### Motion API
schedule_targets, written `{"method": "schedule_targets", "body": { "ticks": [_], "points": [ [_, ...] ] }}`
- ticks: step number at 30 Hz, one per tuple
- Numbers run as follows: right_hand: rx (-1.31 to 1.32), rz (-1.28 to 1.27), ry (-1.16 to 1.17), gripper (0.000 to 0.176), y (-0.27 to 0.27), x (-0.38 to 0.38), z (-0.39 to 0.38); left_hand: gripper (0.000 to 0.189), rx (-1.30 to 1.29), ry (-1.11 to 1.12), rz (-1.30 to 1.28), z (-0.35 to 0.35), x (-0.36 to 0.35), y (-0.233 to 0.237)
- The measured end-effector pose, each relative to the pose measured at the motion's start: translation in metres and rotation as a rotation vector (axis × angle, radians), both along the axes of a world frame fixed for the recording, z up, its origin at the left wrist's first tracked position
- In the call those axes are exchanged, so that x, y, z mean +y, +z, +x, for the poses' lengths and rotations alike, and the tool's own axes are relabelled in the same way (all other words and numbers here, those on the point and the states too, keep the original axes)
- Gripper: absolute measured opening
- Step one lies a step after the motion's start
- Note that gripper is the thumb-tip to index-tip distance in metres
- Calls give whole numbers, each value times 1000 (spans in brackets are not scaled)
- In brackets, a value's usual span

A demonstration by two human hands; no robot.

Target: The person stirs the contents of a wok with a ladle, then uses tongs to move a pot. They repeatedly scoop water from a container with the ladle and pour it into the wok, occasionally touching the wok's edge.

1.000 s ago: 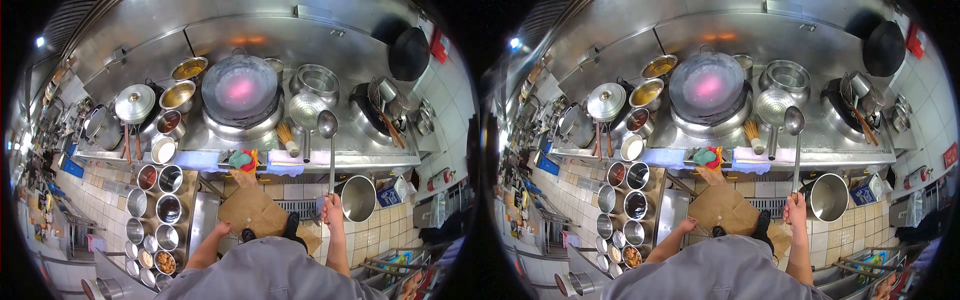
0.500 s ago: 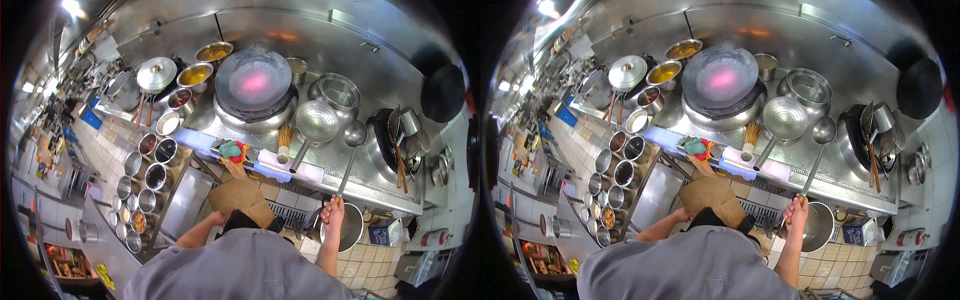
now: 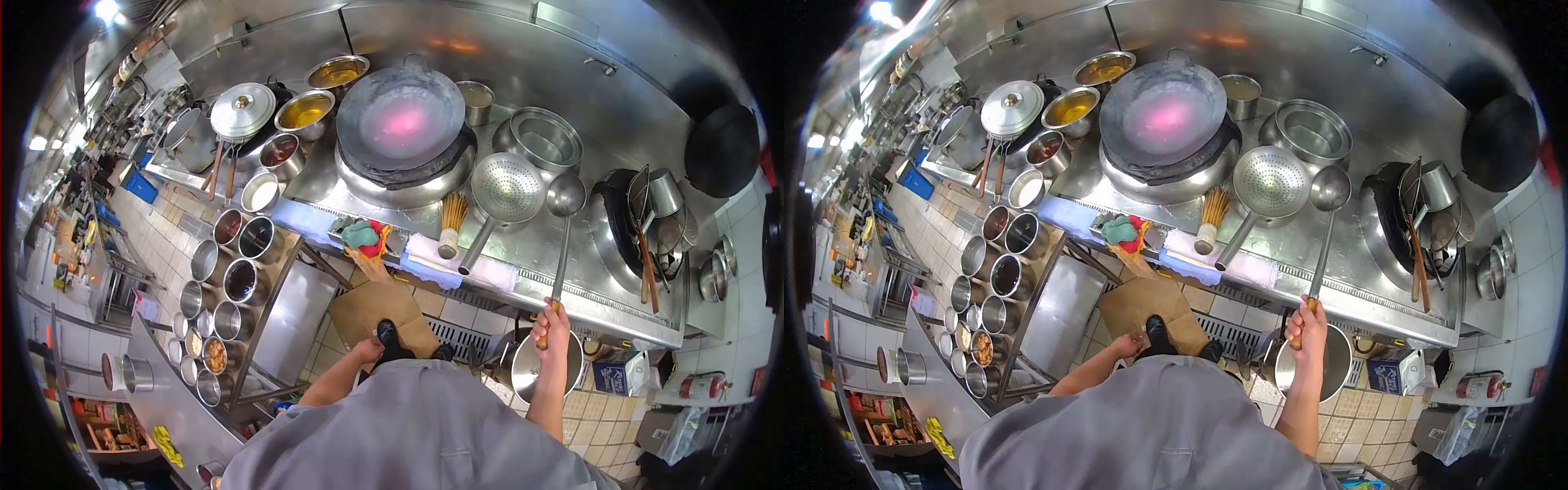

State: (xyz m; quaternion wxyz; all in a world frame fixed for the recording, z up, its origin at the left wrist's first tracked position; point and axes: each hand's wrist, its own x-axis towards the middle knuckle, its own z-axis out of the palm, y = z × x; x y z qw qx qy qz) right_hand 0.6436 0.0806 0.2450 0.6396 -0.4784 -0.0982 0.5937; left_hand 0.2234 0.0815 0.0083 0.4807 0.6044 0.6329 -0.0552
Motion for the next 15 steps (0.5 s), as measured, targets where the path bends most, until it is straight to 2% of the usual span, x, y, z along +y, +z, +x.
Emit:
{"method": "schedule_targets", "body": {
  "ticks": [1,2,4,7,11,15],
  "points": [
    [-39,12,12,16,4,3,0,27,84,-208,131,2,-2,-4],
    [-80,23,27,16,7,5,0,27,80,-205,125,3,-5,-9],
    [-101,19,36,16,12,8,-3,28,5,36,-29,4,-7,-10],
    [-107,21,32,16,14,12,-4,29,-11,80,-106,3,-6,3],
    [-121,1,41,17,6,10,1,29,50,58,-63,-3,-4,11],
    [-135,-32,33,19,2,10,0,30,2,163,-74,-7,-10,20]
  ]
}}
